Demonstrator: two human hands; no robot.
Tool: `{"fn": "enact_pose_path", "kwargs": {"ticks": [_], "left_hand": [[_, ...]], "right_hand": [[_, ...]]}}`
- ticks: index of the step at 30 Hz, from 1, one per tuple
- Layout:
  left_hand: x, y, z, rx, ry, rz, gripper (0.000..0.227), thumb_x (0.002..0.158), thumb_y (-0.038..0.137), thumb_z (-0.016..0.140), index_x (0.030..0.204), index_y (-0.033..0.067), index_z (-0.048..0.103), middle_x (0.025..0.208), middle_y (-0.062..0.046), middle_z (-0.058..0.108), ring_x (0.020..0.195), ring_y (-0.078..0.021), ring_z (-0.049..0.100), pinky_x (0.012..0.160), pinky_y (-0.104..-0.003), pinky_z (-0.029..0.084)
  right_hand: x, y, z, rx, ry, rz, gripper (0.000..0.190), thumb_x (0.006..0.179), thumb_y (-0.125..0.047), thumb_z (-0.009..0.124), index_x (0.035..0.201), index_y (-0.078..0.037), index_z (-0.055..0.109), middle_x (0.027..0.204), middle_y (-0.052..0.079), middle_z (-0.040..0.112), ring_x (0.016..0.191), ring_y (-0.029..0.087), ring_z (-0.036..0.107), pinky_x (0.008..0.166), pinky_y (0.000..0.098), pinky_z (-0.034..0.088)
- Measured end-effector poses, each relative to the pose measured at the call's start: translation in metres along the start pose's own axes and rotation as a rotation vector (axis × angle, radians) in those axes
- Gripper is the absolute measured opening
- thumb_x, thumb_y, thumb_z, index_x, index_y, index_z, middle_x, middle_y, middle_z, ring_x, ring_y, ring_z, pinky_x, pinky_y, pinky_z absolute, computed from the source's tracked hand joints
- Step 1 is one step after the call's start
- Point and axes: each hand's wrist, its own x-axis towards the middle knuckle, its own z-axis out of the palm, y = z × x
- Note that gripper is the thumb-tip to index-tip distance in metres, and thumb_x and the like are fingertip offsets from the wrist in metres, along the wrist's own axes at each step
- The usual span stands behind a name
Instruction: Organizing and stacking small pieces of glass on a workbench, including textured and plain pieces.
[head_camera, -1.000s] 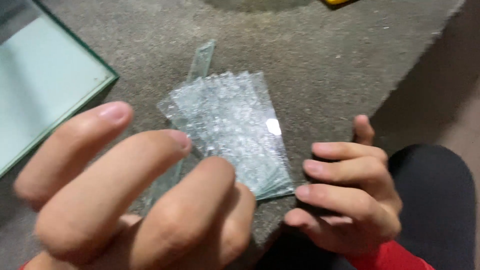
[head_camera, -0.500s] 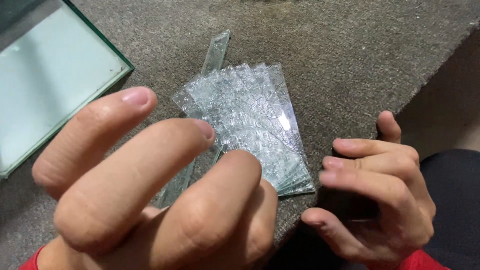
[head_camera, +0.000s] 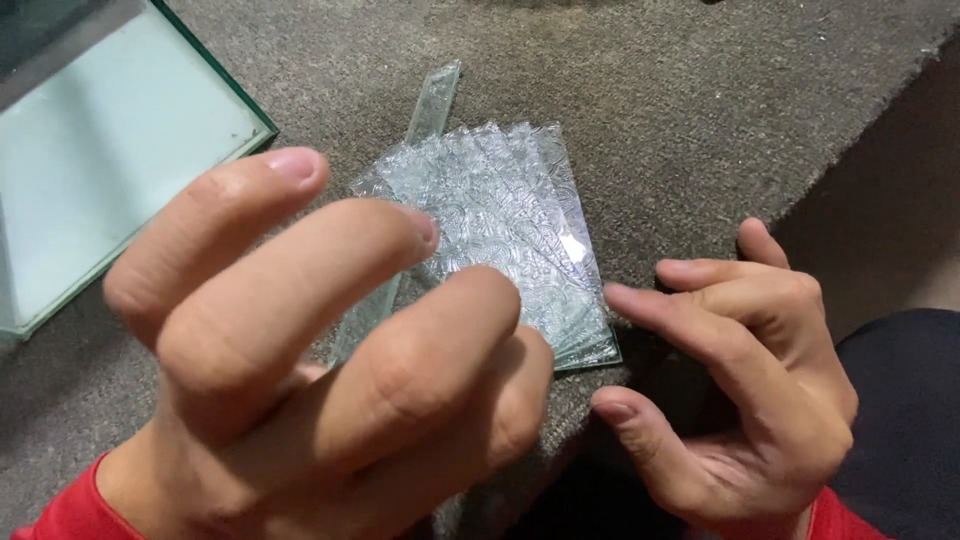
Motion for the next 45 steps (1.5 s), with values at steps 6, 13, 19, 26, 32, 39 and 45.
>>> {"fn": "enact_pose_path", "kwargs": {"ticks": [6, 13, 19, 26, 32, 39, 45], "left_hand": [[0.027, -0.023, 0.025, -0.028, 0.004, -0.01, 0.032, 0.106, 0.003, 0.044, 0.096, 0.026, 0.064, 0.105, 0.015, 0.069, 0.103, -0.0197, 0.06, 0.097, -0.046, 0.047], [0.026, -0.024, 0.028, -0.038, 0.001, -0.017, 0.032, 0.108, 0.009, 0.042, 0.096, 0.0271, 0.065, 0.105, 0.014, 0.069, 0.101, -0.0203, 0.059, 0.096, -0.046, 0.046], [0.024, -0.025, 0.029, -0.038, 0.002, -0.045, 0.033, 0.105, 0.007, 0.046, 0.096, 0.0291, 0.067, 0.102, 0.016, 0.069, 0.1, -0.019, 0.057, 0.097, -0.044, 0.044], [0.025, -0.017, 0.035, -0.043, 0.004, -0.091, 0.023, 0.103, 0.004, 0.059, 0.096, 0.022, 0.072, 0.098, 0.008, 0.064, 0.102, -0.0182, 0.055, 0.098, -0.044, 0.045], [0.023, -0.016, 0.037, -0.049, -0.009, -0.089, 0.023, 0.104, 0.006, 0.058, 0.096, 0.0223, 0.071, 0.099, 0.008, 0.064, 0.102, -0.0184, 0.055, 0.098, -0.044, 0.045], [0.019, -0.022, 0.031, -0.053, -0.018, -0.088, 0.022, 0.104, 0.007, 0.057, 0.097, 0.0225, 0.071, 0.099, 0.008, 0.064, 0.102, -0.0186, 0.056, 0.098, -0.044, 0.045], [0.02, -0.025, 0.029, -0.045, -0.02, -0.101, 0.022, 0.105, 0.008, 0.056, 0.097, 0.0228, 0.071, 0.099, 0.008, 0.065, 0.102, -0.0188, 0.056, 0.098, -0.045, 0.045]], "right_hand": [[0.008, -0.009, -0.006, -0.071, -0.081, 0.058, 0.05, 0.086, -0.038, 0.074, 0.12, -0.002, 0.081, 0.105, 0.015, 0.062, 0.113, 0.032, 0.068, 0.136, 0.0609, 0.043], [0.007, -0.006, -0.002, -0.08, -0.07, 0.066, 0.046, 0.084, -0.038, 0.077, 0.115, -0.004, 0.081, 0.102, 0.014, 0.064, 0.112, 0.03, 0.067, 0.134, 0.0587, 0.043], [0.009, -0.003, -0.003, -0.069, -0.058, 0.036, 0.05, 0.081, -0.038, 0.08, 0.113, 0.001, 0.08, 0.107, 0.021, 0.067, 0.111, 0.031, 0.07, 0.133, 0.0585, 0.045], [0.009, -0.007, 0.002, -0.059, -0.017, 0.07, 0.047, 0.081, -0.038, 0.075, 0.109, 0.0, 0.08, 0.104, 0.021, 0.067, 0.109, 0.032, 0.071, 0.133, 0.0598, 0.045], [0.006, -0.006, 0.005, -0.05, -0.003, 0.075, 0.049, 0.083, -0.039, 0.071, 0.111, 0.001, 0.079, 0.103, 0.022, 0.066, 0.11, 0.033, 0.07, 0.135, 0.0599, 0.044], [0.008, -0.004, 0.0, -0.07, -0.031, 0.049, 0.054, 0.081, -0.039, 0.075, 0.112, 0.005, 0.079, 0.105, 0.024, 0.068, 0.109, 0.032, 0.071, 0.132, 0.0594, 0.046], [0.007, 0.001, -0.001, -0.05, -0.043, -0.014, 0.048, 0.084, -0.036, 0.076, 0.11, 0.005, 0.077, 0.106, 0.022, 0.071, 0.11, 0.033, 0.072, 0.133, 0.0581, 0.046]]}}
